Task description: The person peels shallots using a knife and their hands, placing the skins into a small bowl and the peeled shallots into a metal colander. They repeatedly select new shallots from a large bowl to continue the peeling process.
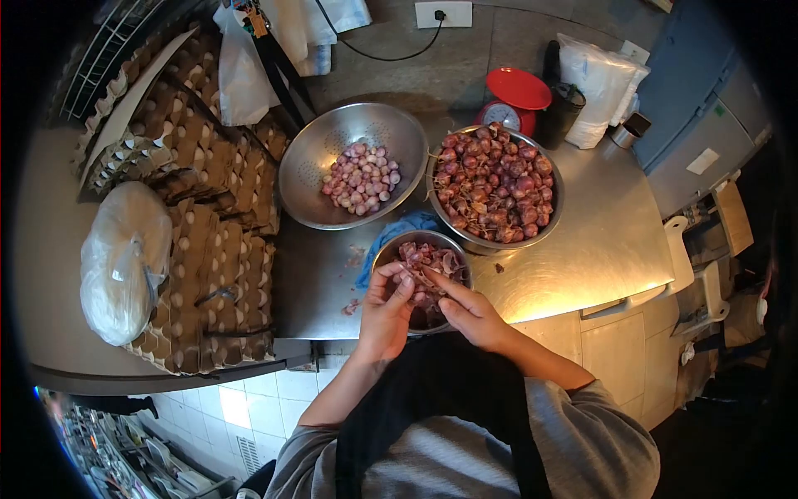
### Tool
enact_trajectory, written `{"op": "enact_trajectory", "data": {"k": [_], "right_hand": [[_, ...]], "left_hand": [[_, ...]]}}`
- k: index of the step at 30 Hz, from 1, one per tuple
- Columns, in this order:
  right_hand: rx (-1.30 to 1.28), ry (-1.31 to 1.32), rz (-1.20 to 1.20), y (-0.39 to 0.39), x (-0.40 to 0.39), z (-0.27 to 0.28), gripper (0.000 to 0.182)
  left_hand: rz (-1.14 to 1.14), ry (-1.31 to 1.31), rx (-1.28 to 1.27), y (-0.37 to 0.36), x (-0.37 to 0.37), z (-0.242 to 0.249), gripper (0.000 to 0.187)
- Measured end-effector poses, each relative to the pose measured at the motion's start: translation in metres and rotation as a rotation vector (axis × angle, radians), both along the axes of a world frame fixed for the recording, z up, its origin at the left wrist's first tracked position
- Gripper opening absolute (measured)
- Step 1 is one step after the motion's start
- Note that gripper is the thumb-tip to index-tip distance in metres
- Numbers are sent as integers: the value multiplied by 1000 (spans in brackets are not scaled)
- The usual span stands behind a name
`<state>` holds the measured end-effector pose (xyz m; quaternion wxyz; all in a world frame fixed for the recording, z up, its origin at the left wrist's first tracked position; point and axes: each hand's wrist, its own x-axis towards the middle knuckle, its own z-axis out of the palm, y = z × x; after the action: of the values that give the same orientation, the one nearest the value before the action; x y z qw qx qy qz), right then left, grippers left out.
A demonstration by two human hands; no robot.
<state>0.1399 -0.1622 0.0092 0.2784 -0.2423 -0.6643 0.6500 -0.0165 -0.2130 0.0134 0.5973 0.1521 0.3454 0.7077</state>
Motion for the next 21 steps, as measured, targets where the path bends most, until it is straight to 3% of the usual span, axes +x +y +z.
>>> {"op": "enact_trajectory", "data": {"k": [7, 16, 18, 21], "right_hand": [[258, -43, -121, -2, -1, 3, 44], [269, 10, -167, 6, -10, -16, 33], [-175, 75, -56, 7, -8, -8, 33], [-494, 134, 24, 10, -5, -9, 33]], "left_hand": [[104, 255, 99, 1, 13, -8, 20], [149, 367, 150, 1, 23, -10, 22], [145, 394, 136, 1, 21, -10, 22], [110, 464, 91, 1, 18, -4, 25]]}}
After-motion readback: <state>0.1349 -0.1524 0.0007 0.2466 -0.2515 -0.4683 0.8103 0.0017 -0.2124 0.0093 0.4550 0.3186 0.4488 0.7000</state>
